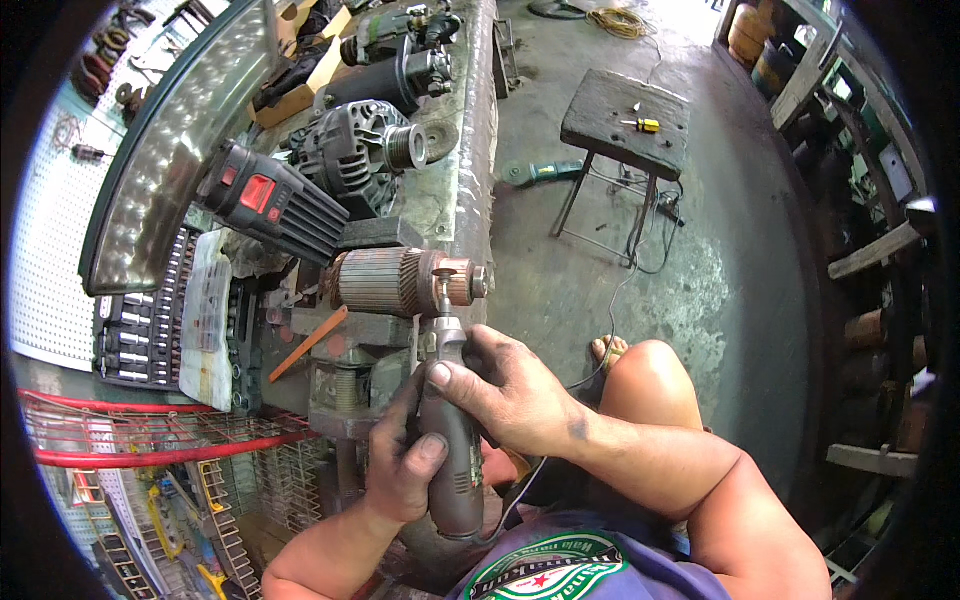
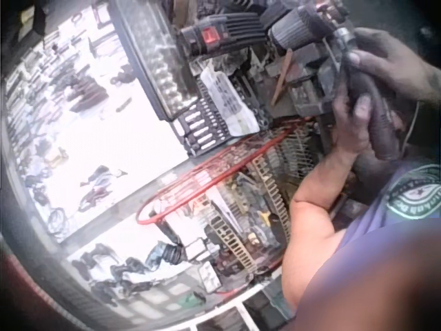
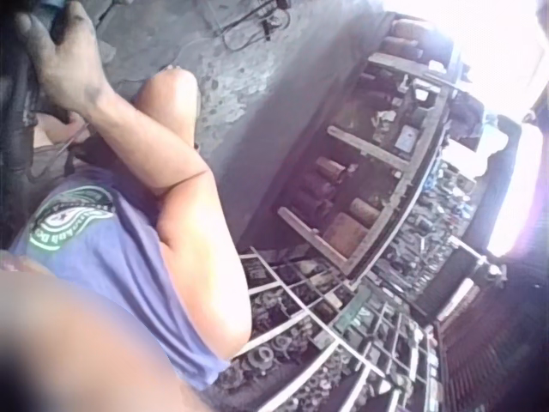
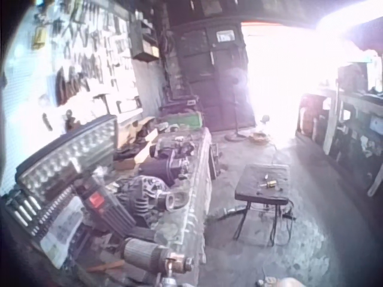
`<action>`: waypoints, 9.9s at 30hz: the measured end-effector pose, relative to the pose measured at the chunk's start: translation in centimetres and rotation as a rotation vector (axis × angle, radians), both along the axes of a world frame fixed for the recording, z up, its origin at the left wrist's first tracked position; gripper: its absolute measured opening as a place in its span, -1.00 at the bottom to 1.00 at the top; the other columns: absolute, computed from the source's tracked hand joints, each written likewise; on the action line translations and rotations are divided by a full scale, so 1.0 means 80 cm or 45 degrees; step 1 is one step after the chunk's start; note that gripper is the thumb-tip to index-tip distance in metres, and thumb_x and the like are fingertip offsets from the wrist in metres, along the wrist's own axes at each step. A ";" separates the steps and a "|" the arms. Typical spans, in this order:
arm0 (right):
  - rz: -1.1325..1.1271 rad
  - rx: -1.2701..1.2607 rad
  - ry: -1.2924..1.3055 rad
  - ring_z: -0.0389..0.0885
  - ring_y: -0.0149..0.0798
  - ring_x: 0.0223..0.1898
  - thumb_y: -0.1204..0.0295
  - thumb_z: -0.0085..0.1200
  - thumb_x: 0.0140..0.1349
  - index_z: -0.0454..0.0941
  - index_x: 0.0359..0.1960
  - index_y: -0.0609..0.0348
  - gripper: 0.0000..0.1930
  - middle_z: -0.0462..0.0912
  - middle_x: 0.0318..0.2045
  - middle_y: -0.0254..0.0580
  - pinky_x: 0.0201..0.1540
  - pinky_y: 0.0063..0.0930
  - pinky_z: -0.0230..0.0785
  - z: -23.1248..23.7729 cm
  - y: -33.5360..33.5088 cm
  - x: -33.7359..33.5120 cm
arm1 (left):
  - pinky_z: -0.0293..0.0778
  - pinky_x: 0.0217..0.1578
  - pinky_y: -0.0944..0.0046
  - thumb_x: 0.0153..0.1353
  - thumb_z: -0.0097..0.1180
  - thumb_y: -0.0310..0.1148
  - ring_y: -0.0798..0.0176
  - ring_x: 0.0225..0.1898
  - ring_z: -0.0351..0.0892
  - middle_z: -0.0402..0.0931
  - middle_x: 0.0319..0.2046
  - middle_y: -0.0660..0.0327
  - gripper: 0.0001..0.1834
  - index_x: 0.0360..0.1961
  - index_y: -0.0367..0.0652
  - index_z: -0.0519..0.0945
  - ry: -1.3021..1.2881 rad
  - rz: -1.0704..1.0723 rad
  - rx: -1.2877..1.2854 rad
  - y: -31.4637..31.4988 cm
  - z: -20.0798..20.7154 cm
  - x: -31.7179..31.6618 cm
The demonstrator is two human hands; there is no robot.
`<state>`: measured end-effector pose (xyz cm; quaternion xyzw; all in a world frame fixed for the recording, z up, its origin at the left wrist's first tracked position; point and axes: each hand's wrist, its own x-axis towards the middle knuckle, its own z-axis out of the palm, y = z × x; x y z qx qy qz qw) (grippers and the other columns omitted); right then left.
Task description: The person sits on the floor in a workshop, uses a rotary tool to grind a component clamped in a vise, then searches through a tray of small parts on the floor. The person handles a small metal piece and a power tool while working on an electrical motor or alternator.
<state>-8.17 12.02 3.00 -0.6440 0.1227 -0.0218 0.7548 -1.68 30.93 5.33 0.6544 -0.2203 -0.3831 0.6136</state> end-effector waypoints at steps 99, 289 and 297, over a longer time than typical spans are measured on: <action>-0.109 -0.078 -0.001 0.82 0.20 -0.12 -0.06 0.27 0.47 0.55 -0.03 0.44 -0.38 0.77 -0.20 0.32 -0.01 0.00 0.62 -0.003 0.000 -0.004 | 0.73 -0.37 0.30 0.25 0.30 0.26 0.26 -0.35 0.75 0.66 -0.20 0.02 0.02 0.37 -0.47 0.36 0.010 0.084 -0.002 -0.017 0.001 -0.009; -0.086 -0.274 0.041 0.80 0.33 -0.08 0.13 0.26 0.50 0.50 0.13 0.43 -0.48 0.76 -0.21 0.40 -0.02 0.04 0.61 0.014 -0.005 -0.002 | 0.80 -0.10 0.14 0.38 0.06 0.18 0.07 -0.07 0.80 0.61 0.06 -0.09 -0.10 0.44 -0.38 0.26 0.226 0.058 0.071 -0.002 -0.010 0.002; -0.078 -0.263 0.067 0.80 0.34 -0.07 0.13 0.26 0.50 0.50 0.11 0.43 -0.49 0.76 -0.20 0.41 -0.03 0.04 0.62 0.014 -0.007 -0.004 | 0.81 -0.09 0.12 0.43 -0.01 0.09 0.05 -0.08 0.81 0.61 0.08 -0.10 -0.18 0.45 -0.38 0.26 0.205 0.027 0.007 0.000 -0.016 0.003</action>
